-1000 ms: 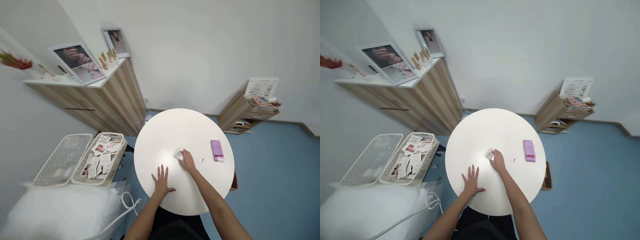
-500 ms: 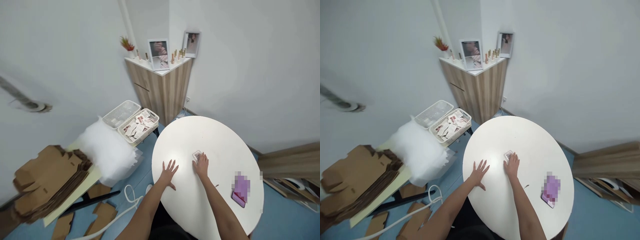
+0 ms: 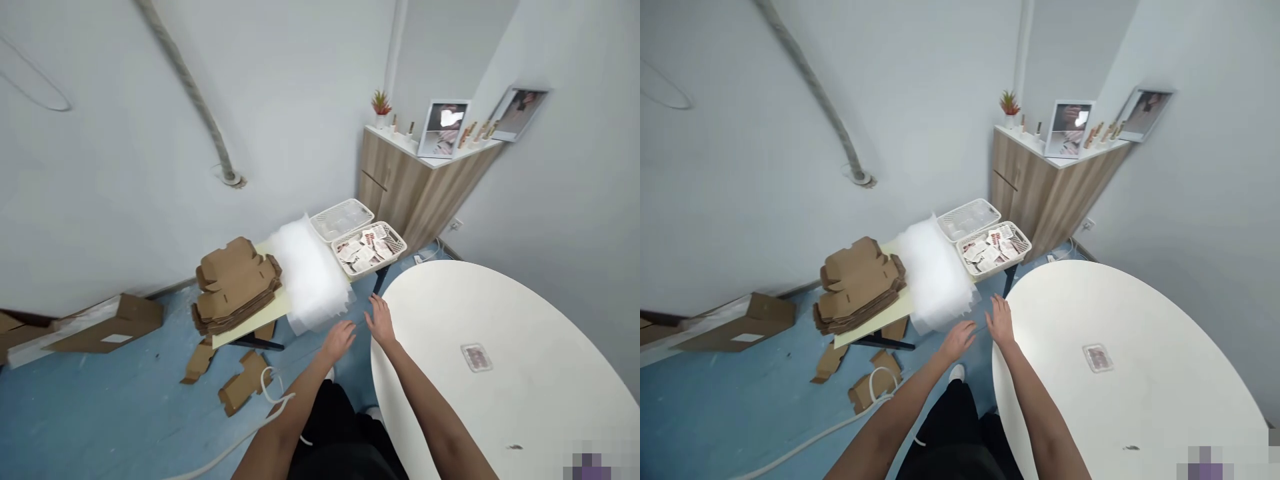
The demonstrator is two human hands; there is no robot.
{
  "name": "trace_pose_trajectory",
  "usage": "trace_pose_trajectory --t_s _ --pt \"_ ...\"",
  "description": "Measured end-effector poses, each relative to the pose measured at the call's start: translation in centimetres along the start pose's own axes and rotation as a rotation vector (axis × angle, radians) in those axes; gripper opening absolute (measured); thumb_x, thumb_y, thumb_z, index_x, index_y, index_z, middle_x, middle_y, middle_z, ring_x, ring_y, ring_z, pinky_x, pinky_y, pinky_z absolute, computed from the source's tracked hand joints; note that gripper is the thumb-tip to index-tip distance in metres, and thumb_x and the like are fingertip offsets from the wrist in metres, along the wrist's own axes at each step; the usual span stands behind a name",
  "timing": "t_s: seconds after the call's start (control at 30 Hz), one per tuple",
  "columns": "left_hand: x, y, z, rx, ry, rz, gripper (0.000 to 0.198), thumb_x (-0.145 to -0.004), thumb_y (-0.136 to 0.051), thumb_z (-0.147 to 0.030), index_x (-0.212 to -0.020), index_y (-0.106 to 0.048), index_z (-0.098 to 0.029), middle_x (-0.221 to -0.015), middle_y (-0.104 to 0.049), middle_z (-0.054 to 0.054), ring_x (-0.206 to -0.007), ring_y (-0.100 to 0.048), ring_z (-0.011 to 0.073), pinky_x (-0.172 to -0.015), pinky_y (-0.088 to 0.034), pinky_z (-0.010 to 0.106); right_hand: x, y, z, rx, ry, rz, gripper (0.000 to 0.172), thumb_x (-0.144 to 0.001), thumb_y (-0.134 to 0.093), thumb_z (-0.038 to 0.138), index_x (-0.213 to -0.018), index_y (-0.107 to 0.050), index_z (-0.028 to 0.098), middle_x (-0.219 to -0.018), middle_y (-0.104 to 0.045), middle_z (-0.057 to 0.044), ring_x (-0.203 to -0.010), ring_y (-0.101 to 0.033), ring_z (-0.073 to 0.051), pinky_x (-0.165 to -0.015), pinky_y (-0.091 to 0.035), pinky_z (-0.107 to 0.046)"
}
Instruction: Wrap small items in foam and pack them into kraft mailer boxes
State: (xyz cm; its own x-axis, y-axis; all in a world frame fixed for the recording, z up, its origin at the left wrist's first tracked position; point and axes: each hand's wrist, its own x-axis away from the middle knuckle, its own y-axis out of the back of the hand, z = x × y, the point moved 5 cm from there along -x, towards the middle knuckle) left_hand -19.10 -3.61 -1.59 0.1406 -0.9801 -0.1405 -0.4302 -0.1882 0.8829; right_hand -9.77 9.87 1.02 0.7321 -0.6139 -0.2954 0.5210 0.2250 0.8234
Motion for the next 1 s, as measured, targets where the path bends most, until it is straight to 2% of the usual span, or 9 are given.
trace_pose_trajectory --t_s 0.1,0.2,0.3,0.4,0.6,0.67,0.77,0.87,1.0 --pt "1.6 4.5 6.3 -0.038 0.125 -0.110 0.036 -0.098 -0.034 -0.029 -0.128 -0.053 -0.023 -0.121 -0.062 0.009 -0.112 -0.059 0.0233 -0.097 -0.049 0.043 -3.6 -3.1 5.1 -0.024 0.098 0.083 0.043 -0.095 -0.037 0.027 -0.135 -0.047 0.013 -0.136 -0.052 -0.018 -0.129 -0.044 -0.029 -0.109 -0.035 -0.051" --pt "2.6 7.5 11.8 -0.083 0.243 -0.210 0.039 -0.097 -0.035 -0.029 -0.133 -0.050 -0.022 -0.125 -0.062 0.010 -0.117 -0.057 0.0241 -0.101 -0.047 0.047 -6.7 -6.4 9.1 -0.025 0.171 0.183 0.041 -0.094 -0.041 0.024 -0.132 -0.052 0.016 -0.133 -0.056 -0.015 -0.126 -0.048 -0.026 -0.111 -0.034 -0.049" --pt "2.9 8.8 15.9 -0.138 0.308 -0.225 0.044 -0.096 -0.038 -0.030 -0.139 -0.044 -0.019 -0.138 -0.055 0.012 -0.130 -0.048 0.0253 -0.108 -0.039 0.050 -8.9 -9.4 11.5 -0.005 0.216 0.279 0.039 -0.092 -0.047 0.021 -0.129 -0.057 0.016 -0.134 -0.058 -0.014 -0.127 -0.049 -0.025 -0.113 -0.032 -0.048" --pt "2.5 9.1 18.4 -0.173 0.278 -0.148 0.048 -0.094 -0.042 -0.030 -0.141 -0.041 -0.019 -0.147 -0.047 0.011 -0.139 -0.039 0.0260 -0.113 -0.032 0.053 -10.2 -11.8 12.3 0.037 0.236 0.360 0.040 -0.090 -0.052 0.020 -0.129 -0.058 0.016 -0.136 -0.057 -0.014 -0.130 -0.048 -0.026 -0.113 -0.031 -0.049" --pt "1.2 9.3 20.1 -0.196 0.179 0.004 0.043 -0.091 -0.042 -0.017 -0.133 -0.052 -0.020 -0.141 -0.054 0.009 -0.132 -0.048 0.0220 -0.116 -0.028 0.050 -10.9 -13.8 12.1 0.109 0.240 0.446 0.044 -0.085 -0.057 0.017 -0.129 -0.058 0.015 -0.137 -0.056 -0.016 -0.130 -0.048 -0.029 -0.112 -0.031 -0.052" --pt "0.8 9.4 20.4 -0.196 0.159 0.026 0.041 -0.090 -0.041 -0.014 -0.127 -0.056 -0.021 -0.138 -0.057 0.009 -0.127 -0.053 0.0209 -0.114 -0.031 0.049 -11.0 -13.8 12.1 0.130 0.244 0.456 0.044 -0.085 -0.057 0.017 -0.129 -0.058 0.016 -0.137 -0.057 -0.015 -0.129 -0.049 -0.029 -0.112 -0.032 -0.052" --pt "0.1 10.1 20.7 -0.176 0.148 0.031 0.032 -0.090 -0.040 -0.011 -0.107 -0.064 -0.020 -0.130 -0.063 0.009 -0.117 -0.060 0.0203 -0.108 -0.040 0.045 -11.3 -13.7 12.5 0.142 0.248 0.453 0.043 -0.086 -0.057 0.020 -0.129 -0.058 0.016 -0.136 -0.057 -0.016 -0.128 -0.049 -0.029 -0.112 -0.031 -0.052" --pt "-0.7 11.8 20.6 -0.129 0.154 -0.013 0.026 -0.091 -0.040 -0.013 -0.091 -0.065 -0.019 -0.123 -0.067 0.010 -0.107 -0.065 0.0210 -0.097 -0.050 0.041 -11.8 -13.4 13.1 0.128 0.241 0.419 0.047 -0.086 -0.056 0.022 -0.132 -0.054 0.016 -0.139 -0.054 -0.016 -0.130 -0.047 -0.029 -0.112 -0.030 -0.052" --pt "-2.0 15.6 18.4 -0.046 0.068 -0.163 0.025 -0.093 -0.040 -0.017 -0.099 -0.064 -0.019 -0.113 -0.069 0.009 -0.105 -0.065 0.0210 -0.092 -0.053 0.039 -13.5 -11.8 13.5 0.088 0.179 0.308 0.051 -0.081 -0.053 0.012 -0.132 -0.055 0.017 -0.138 -0.056 -0.014 -0.129 -0.048 -0.028 -0.112 -0.030 -0.052"
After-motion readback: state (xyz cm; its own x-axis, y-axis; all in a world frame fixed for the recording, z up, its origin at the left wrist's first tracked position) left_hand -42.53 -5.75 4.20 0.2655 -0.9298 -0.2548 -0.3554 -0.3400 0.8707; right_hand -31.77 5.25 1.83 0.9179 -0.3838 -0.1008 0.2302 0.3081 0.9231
